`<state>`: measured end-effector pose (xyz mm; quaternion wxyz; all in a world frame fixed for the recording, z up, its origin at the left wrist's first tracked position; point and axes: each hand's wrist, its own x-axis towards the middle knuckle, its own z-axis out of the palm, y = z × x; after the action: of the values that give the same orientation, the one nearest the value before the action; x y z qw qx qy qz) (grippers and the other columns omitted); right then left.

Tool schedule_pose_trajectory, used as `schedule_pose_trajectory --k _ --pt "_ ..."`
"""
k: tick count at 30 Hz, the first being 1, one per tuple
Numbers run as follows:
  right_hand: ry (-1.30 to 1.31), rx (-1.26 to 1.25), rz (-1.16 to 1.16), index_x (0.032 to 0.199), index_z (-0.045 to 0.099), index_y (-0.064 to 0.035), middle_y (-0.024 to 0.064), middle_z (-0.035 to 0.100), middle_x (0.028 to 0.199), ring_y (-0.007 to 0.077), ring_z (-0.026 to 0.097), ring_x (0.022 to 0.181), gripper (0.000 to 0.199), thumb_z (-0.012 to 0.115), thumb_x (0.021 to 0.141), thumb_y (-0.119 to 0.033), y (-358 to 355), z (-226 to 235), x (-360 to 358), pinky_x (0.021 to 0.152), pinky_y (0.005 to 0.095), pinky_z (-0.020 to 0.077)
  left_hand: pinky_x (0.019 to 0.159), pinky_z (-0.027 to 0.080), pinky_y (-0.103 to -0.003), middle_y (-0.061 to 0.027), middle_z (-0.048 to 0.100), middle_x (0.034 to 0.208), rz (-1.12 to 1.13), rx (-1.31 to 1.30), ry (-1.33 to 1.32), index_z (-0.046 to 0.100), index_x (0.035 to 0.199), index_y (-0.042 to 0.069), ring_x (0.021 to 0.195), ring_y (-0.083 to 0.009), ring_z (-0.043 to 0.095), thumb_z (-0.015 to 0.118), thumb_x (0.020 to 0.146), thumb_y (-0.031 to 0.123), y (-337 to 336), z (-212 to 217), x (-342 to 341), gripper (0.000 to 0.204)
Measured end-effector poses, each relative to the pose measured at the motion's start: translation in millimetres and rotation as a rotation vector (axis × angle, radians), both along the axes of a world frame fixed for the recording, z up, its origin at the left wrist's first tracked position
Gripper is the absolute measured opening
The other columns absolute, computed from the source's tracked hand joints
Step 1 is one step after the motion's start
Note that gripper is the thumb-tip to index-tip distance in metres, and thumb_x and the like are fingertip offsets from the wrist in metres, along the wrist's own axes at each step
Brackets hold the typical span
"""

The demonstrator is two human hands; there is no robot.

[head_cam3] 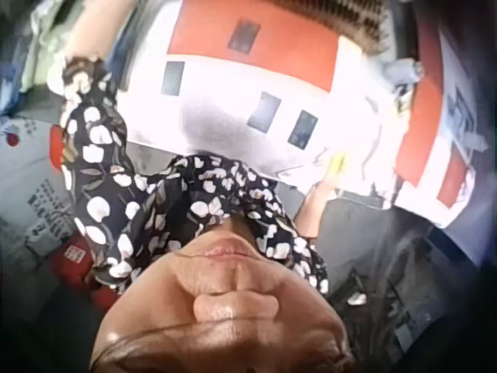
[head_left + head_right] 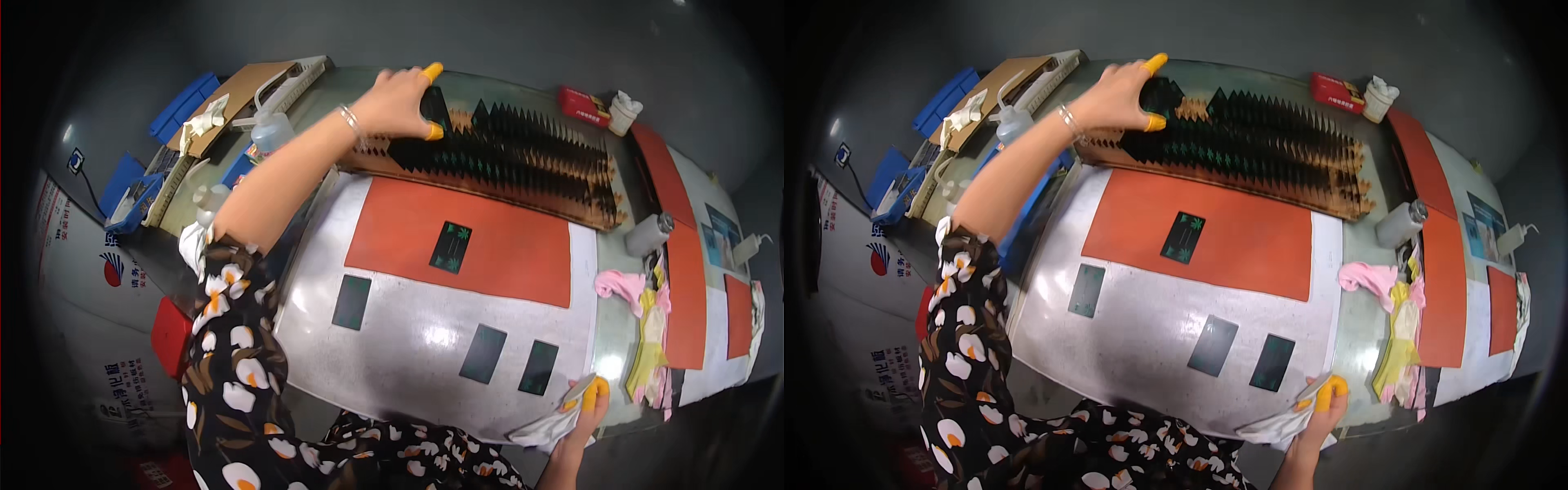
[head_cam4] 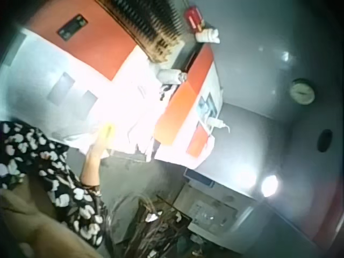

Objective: The recorder cleans and organizes small green circuit boards using a cloth and cleaning solution at a workbench.

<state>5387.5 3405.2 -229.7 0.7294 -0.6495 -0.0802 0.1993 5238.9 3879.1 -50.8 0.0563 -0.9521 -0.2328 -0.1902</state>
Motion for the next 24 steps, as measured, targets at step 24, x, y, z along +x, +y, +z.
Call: schedule_pose_trajectory --k 24 --pt "0.051 -0.028 0.018 0.099 0.049 -0.0027 0.0134 0.06 0.08 0.0108 0.048 0.045 0.019 0.05 0.085 -0.016 9.5 17.6 -2.3 0.041 0.0212 0.0382 0.078 0.045 -0.028 -0.0101 0.053 0.101 -0.239 -0.688 -0.257 0.051 0.111 0.003 0.087 -0.0202 0.053 0.068 0.07 0.012 -93.5 -44.0 -8.0 0.046"
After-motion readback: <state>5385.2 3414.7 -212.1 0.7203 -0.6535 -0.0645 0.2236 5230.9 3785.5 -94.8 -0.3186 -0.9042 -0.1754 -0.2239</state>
